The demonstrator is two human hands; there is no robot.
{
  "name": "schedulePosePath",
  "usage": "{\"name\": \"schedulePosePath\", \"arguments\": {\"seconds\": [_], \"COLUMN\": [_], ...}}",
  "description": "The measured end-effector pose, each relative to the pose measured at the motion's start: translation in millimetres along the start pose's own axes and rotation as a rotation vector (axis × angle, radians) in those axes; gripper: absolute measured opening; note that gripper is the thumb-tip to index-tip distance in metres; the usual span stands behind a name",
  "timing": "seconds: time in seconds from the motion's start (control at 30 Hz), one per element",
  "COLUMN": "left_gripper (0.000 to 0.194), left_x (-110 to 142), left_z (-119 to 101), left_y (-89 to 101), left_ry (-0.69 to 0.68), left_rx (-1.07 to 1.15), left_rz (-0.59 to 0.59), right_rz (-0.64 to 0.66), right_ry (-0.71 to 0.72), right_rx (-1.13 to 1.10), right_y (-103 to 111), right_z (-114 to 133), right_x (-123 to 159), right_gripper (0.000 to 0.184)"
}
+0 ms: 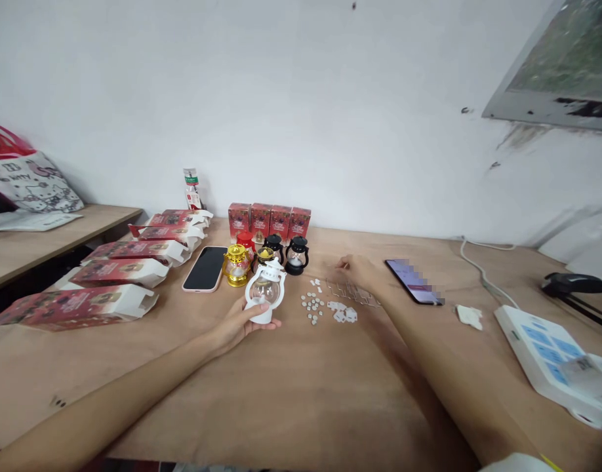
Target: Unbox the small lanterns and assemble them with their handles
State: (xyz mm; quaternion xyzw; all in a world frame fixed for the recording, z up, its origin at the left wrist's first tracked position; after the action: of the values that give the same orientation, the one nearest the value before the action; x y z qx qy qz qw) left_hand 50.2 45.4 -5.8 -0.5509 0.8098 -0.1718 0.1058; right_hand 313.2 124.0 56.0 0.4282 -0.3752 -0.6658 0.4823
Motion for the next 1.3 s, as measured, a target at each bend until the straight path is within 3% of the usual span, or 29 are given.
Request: {"name": "schedulePosePath", "arguments": {"seconds": [0.2, 0.37, 0.47, 0.63, 0.73, 0.83, 1.0, 1.3], "left_gripper": [0.033, 0.031, 0.032, 0.031, 0.029, 0.023, 0.021, 0.018], "left_x": [-2, -3, 0, 9, 10, 11, 13, 10], "left_z": [-2, 2, 3, 2, 7, 17, 25, 23], "left_y": [-4.0, 1.2, -4.5, -22.6, -21.4, -17.8, -19.6, -12.9], "left_ry": [-0.047, -0.083, -0.070, 0.028, 0.097, 0.156, 0.160, 0.147], "left_rx": [0.086, 0.122, 0.186, 0.302, 0.351, 0.355, 0.344, 0.271], "left_rz": [0.025, 0.002, 0.071, 0.238, 0.193, 0.104, 0.024, -0.058], "right_rz": [-0.060, -0.248, -0.467, -0.447, -0.607, -0.722, -0.685, -0.680], "right_ry": [0.044, 0.122, 0.364, 0.969, 1.122, 1.056, 0.898, 0.864], "right_rx": [-0.017, -0.142, -0.348, -0.387, -0.360, -0.343, -0.359, -0.405], "right_y": [6, 32, 45, 6, 1, 5, 0, 10], "right_z": [11, 50, 89, 147, 153, 150, 141, 144], "right_x": [7, 32, 77, 162, 194, 196, 178, 176], "right_gripper": [0.018, 0.025, 0.026, 0.013, 0.010, 0.009, 0.006, 0.010]}}
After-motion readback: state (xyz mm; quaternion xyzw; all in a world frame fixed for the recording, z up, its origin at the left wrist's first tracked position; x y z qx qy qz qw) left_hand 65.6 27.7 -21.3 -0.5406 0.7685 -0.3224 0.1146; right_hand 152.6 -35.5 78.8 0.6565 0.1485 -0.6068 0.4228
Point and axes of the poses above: each hand's wrist, its own x-axis away from the middle knuckle, its own y-axis out of the back of the hand, z = x × y, the point moved 10 cm from there along -x, towards the middle knuckle, and after that the axes turned 11 degrees about -y, right-handed, at the moved point
